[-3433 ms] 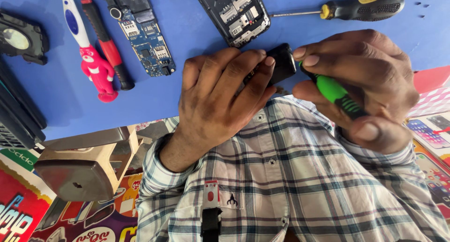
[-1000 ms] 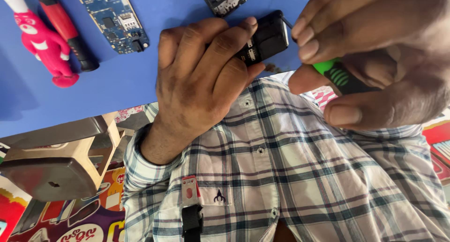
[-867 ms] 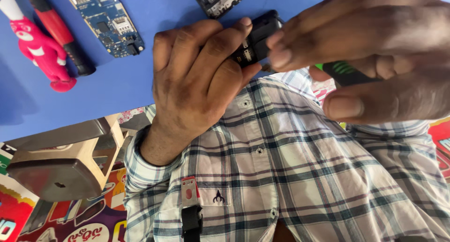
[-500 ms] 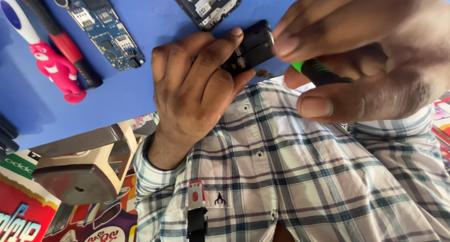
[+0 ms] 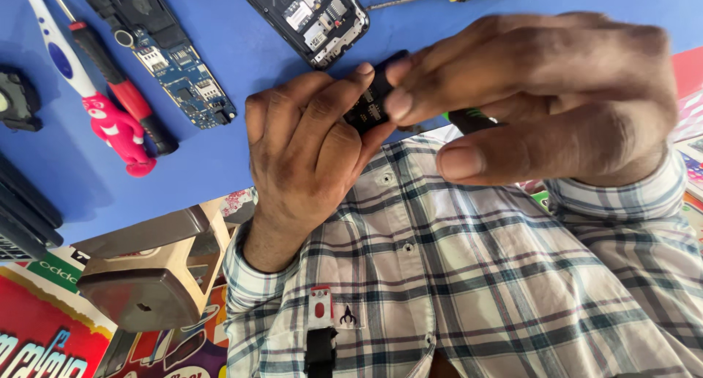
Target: The person uses a screwdriver to remove screws from the back of a mobile phone. They then use a prying tool to separate the back cover from the phone body, exposing the internal components.
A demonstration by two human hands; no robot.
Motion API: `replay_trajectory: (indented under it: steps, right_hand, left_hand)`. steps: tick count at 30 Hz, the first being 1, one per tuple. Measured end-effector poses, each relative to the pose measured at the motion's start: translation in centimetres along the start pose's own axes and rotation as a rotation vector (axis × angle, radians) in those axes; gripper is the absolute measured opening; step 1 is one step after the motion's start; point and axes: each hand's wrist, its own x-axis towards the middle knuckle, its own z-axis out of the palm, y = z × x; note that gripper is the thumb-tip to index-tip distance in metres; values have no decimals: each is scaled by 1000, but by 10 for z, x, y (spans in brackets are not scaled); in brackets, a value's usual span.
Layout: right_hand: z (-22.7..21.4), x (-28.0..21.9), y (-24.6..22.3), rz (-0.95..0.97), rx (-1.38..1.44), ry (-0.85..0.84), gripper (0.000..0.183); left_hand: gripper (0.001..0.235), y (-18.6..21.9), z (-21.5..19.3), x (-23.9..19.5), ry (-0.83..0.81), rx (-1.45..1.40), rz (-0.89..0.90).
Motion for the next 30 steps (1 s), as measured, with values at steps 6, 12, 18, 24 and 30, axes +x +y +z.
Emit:
replay_trajectory:
  steps: [6, 12, 18, 24, 30]
  right_hand:
    - [7, 3, -6, -15, -142, 117, 24]
    - [2, -9, -11, 139, -23, 92, 25]
    - [12, -12, -6, 70, 37, 125, 28]
    - [13, -12, -1, -21, -13, 193, 41]
    - [17, -24, -2, 89, 95, 172, 35]
  left_hand:
    - [42, -1, 0, -4, -17, -21, -11]
    - [45, 1, -1, -1, -11, -26, -13]
    - [43, 0, 2, -2, -2, -16, -10]
    - [44, 0, 3, 0, 12, -3, -3]
    - [41, -1, 1, -1, 0, -9, -1]
